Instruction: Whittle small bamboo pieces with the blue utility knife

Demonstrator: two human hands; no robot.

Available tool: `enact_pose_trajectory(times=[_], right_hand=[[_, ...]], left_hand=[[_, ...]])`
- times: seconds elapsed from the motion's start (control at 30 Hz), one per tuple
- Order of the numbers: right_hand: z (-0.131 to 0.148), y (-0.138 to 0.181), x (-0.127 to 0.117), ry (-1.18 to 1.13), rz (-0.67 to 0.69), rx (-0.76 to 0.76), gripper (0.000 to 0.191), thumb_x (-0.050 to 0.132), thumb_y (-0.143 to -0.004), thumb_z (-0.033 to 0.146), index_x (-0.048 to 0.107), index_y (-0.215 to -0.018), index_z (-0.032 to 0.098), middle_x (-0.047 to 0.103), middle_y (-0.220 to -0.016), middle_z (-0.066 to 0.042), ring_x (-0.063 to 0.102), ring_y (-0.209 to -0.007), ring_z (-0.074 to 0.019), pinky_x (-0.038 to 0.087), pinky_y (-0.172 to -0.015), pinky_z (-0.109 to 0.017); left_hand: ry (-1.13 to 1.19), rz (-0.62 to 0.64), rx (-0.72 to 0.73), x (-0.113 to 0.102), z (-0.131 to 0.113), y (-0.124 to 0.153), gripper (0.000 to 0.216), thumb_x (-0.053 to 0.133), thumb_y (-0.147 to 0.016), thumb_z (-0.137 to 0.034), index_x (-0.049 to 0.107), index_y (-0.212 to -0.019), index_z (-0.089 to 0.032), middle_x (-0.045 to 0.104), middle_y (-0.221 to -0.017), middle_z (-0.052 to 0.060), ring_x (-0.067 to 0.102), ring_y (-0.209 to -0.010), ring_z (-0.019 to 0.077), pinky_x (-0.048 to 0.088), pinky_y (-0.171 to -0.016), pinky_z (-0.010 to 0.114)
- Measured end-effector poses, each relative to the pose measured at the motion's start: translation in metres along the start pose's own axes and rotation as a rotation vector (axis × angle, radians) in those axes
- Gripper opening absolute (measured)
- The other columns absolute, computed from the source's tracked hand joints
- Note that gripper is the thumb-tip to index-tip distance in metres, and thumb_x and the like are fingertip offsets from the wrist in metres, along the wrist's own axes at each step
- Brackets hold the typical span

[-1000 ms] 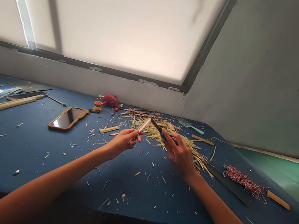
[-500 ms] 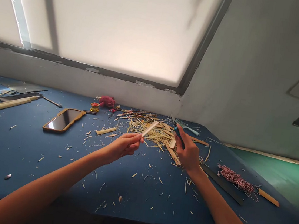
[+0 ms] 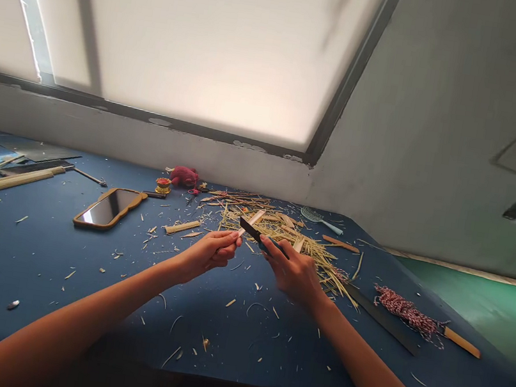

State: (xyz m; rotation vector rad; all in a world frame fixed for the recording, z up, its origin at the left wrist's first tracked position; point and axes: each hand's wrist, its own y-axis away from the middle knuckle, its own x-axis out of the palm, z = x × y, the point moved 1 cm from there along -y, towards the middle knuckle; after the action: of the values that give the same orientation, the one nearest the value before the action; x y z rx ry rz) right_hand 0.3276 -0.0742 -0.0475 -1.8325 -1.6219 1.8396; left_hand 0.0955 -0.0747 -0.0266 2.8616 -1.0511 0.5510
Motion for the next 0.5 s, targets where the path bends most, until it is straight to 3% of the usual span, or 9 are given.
enact_pose_trajectory(times=[0.27,0.43,0.5], right_hand=[[-0.014,-0.003,0.003,0.079,0.056,0.115,0.044,0.042,-0.095,0.029,0.041,-0.139,0.031,0.063,-0.085,-0.002,0.052,-0.056,-0.0105,0.032,-0.049,-0.023],[-0.064,0.010,-0.011,0.024,-0.022,0.647,0.046,0.031,-0.096,0.041,0.038,-0.140,0.029,0.067,-0.106,-0.009,0.063,-0.071,-0.0200,0.040,-0.050,-0.025],[-0.080,0.017,-0.022,0.006,-0.065,0.779,0.049,0.031,-0.095,0.046,0.040,-0.139,0.027,0.068,-0.104,-0.010,0.064,-0.068,-0.0209,0.040,-0.048,-0.026]], left_hand=[[0.035,-0.015,-0.008,-0.002,0.003,-0.002,0.021,0.050,-0.090,-0.036,0.050,-0.083,-0.016,0.023,-0.055,-0.008,0.011,-0.044,0.0050,0.009,-0.038,0.018],[-0.040,0.063,0.006,0.006,-0.001,0.003,0.025,0.049,-0.091,-0.039,0.051,-0.082,-0.015,0.022,-0.053,-0.008,0.012,-0.045,0.0049,0.011,-0.041,0.019],[-0.083,0.061,0.027,0.008,-0.001,0.004,0.027,0.048,-0.091,-0.041,0.052,-0.083,-0.015,0.024,-0.053,-0.008,0.014,-0.046,0.0048,0.013,-0.043,0.020]])
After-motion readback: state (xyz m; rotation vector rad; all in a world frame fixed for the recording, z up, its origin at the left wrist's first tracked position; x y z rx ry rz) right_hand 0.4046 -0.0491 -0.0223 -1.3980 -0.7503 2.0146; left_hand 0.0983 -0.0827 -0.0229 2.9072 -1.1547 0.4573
